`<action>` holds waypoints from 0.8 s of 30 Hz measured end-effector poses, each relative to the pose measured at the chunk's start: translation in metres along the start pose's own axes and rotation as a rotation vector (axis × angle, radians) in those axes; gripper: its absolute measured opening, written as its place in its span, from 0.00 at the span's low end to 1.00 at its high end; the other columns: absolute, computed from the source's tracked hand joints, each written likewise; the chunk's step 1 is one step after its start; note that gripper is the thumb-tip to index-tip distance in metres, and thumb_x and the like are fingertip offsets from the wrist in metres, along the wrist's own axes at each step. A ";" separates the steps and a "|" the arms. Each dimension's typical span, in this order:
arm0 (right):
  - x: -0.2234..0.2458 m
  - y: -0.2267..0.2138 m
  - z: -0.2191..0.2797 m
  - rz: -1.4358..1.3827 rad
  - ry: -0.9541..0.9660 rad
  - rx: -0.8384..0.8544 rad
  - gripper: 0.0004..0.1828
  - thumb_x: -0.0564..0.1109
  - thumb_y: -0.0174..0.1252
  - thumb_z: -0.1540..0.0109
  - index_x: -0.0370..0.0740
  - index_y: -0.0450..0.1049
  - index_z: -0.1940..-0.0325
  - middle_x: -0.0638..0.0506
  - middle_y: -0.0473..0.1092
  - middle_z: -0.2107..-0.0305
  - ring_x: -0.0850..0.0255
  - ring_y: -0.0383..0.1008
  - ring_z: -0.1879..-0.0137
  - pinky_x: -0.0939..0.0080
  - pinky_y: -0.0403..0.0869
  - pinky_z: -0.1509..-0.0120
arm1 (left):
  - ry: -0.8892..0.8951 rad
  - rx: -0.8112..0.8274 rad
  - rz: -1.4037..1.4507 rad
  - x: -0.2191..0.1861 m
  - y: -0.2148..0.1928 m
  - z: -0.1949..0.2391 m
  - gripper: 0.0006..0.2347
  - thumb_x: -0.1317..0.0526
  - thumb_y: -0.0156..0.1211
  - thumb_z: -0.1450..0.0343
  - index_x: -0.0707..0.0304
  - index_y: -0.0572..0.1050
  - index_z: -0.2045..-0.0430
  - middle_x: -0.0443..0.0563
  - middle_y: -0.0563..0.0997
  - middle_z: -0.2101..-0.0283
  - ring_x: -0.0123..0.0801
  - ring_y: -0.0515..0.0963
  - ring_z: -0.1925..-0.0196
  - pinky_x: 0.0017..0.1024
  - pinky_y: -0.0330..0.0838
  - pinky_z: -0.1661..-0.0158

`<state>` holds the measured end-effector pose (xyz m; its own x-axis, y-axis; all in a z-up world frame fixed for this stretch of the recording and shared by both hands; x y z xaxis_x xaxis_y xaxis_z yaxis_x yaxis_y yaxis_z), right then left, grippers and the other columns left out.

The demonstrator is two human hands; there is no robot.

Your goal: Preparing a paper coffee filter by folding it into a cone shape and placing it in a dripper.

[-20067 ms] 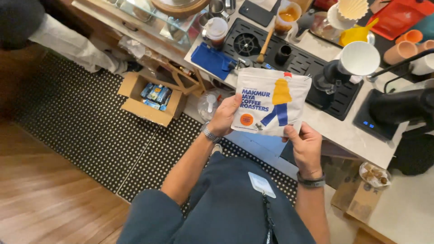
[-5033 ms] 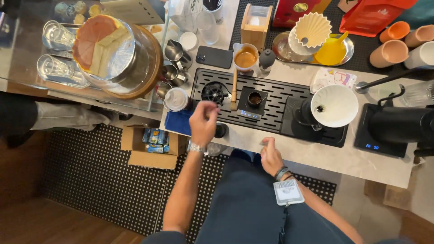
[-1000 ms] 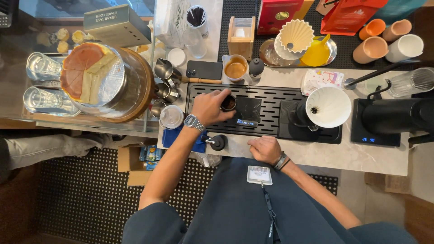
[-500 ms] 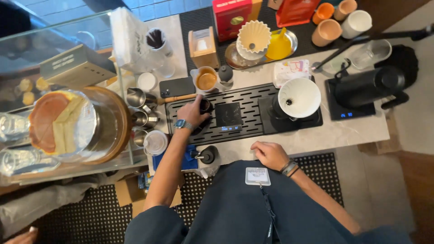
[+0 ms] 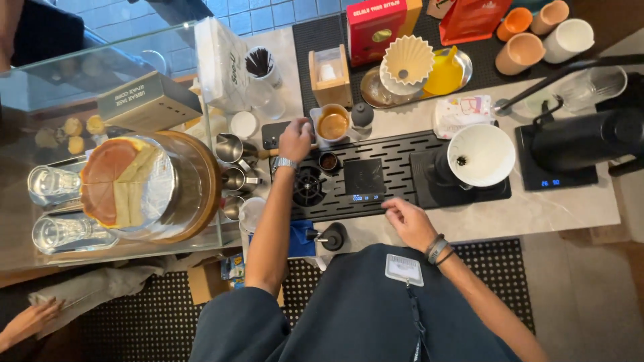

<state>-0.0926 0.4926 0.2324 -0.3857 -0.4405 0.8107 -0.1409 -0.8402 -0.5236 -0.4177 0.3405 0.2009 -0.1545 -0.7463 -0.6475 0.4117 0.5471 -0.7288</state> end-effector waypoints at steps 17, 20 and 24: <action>0.068 -0.015 -0.203 0.070 0.054 -0.192 0.34 0.52 0.56 0.44 0.58 0.57 0.34 0.43 0.63 0.46 0.40 0.67 0.40 0.40 0.68 0.39 | 0.048 0.035 -0.039 -0.042 -0.005 0.023 0.15 0.52 0.43 0.27 0.50 0.75 0.52 0.61 0.82 0.65 0.61 0.79 0.55 0.51 0.71 0.49; 0.053 -0.009 -0.212 0.060 0.051 -0.207 0.32 0.55 0.59 0.47 0.62 0.60 0.38 0.46 0.66 0.50 0.42 0.70 0.43 0.41 0.70 0.41 | 0.115 -0.001 -0.158 -0.030 0.006 0.014 0.14 0.53 0.43 0.27 0.53 0.76 0.54 0.65 0.81 0.68 0.62 0.79 0.59 0.52 0.73 0.53; 0.047 -0.005 -0.204 0.040 0.097 -0.346 0.29 0.52 0.59 0.46 0.58 0.62 0.41 0.47 0.68 0.52 0.43 0.71 0.45 0.41 0.71 0.43 | 0.170 -0.034 -0.274 -0.017 0.022 -0.002 0.14 0.54 0.43 0.28 0.55 0.76 0.58 0.66 0.80 0.73 0.63 0.80 0.62 0.52 0.74 0.56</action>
<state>-0.2959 0.5407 0.2203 -0.4798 -0.4244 0.7679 -0.4181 -0.6589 -0.6254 -0.4073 0.3661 0.1955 -0.4045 -0.7951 -0.4519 0.3044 0.3490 -0.8863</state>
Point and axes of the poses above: each hand's wrist, its own z-axis away from the middle knuckle, its own y-axis out of the palm, x = y × z, the point moved 2 cm from there along -z, towards the middle knuckle
